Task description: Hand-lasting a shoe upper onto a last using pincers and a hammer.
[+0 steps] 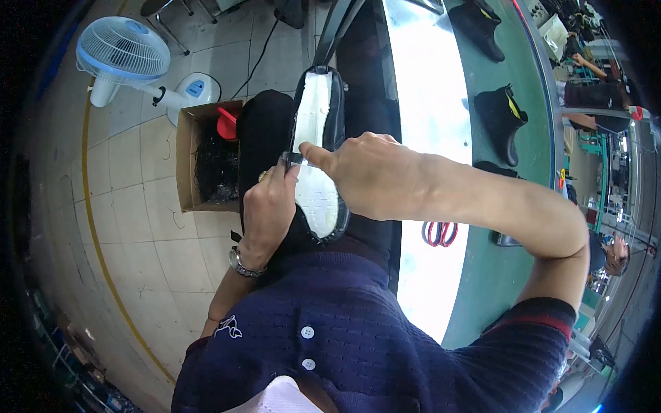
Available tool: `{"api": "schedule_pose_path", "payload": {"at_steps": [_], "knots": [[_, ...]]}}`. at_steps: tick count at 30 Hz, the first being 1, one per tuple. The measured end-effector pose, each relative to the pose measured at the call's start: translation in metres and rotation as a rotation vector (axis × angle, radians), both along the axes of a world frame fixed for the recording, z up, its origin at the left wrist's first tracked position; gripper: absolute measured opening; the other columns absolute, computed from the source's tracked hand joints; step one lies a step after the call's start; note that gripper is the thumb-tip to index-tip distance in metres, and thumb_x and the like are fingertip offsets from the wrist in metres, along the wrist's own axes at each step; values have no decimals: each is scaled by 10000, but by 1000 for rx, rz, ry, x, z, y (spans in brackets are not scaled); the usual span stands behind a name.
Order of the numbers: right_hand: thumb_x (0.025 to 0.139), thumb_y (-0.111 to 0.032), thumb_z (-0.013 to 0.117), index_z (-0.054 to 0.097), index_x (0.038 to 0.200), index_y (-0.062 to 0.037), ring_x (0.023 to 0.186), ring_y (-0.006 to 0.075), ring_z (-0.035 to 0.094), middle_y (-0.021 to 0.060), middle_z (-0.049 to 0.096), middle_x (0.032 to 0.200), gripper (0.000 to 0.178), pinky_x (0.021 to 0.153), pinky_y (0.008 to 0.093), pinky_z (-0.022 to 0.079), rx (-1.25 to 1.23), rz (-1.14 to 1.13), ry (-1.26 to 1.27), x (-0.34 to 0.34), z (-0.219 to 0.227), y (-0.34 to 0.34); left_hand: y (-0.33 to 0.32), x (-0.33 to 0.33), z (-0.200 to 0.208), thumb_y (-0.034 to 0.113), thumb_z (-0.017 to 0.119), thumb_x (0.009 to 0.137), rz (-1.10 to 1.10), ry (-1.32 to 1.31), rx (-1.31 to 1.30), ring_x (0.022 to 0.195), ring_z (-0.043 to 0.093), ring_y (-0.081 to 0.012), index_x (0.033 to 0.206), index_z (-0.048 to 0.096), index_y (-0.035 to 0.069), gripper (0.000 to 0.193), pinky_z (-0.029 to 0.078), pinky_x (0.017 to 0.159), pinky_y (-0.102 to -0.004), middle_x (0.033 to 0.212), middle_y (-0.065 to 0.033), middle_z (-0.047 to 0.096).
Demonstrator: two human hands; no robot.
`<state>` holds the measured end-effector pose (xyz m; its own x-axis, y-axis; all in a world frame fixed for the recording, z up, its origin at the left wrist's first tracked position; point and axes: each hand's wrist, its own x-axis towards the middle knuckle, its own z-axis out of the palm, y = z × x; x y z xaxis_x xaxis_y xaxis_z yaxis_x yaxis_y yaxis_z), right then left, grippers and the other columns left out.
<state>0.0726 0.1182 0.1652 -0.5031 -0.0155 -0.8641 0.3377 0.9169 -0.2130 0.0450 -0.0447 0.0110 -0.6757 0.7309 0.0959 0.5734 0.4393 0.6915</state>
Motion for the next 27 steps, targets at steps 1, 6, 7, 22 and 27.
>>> {"api": "schedule_pose_path", "payload": {"at_steps": [1, 6, 7, 22, 27], "knots": [[914, -36, 519, 298, 1475, -59, 641, 305, 676, 157, 642, 662, 603, 620, 416, 544, -48, -68, 12, 3, -3, 4, 0, 3, -4, 166, 566, 947, -13, -21, -40, 783, 689, -328, 1201, 586, -52, 335, 548, 681, -361, 883, -257, 666], [911, -107, 602, 290, 1484, -180, 494, 237, 602, 121, 621, 628, 657, 487, 372, 473, -234, -144, 414, 53, -48, 23, 2, -7, -17, 337, 566, 968, -87, -981, 307, 992, 668, -240, 1486, 298, 41, 653, 534, 863, -318, 1221, -187, 623], [909, -111, 608, 285, 1487, -204, 515, 244, 616, 124, 632, 658, 669, 498, 381, 484, -227, -152, 423, 56, -48, 22, 9, -8, -20, 371, 570, 962, -17, -1518, 558, 1033, 644, -215, 1484, 304, 49, 669, 526, 884, -320, 1267, -146, 597], [967, -272, 537, 202, 1504, -301, 484, 266, 619, 113, 643, 664, 634, 462, 368, 501, -60, 213, 980, -2, -48, 72, 47, -37, -24, 269, 651, 863, -146, -1823, 594, 977, 598, -106, 1444, 339, 116, 677, 514, 854, -282, 1141, -33, 565], [987, -282, 512, 151, 1512, -283, 470, 260, 603, 91, 612, 602, 637, 476, 362, 515, 204, 378, 639, -7, -40, 68, 38, -48, -29, 320, 686, 831, -135, -1735, 479, 1133, 510, -136, 1495, 261, 108, 816, 421, 984, -300, 1247, -51, 504]]}}
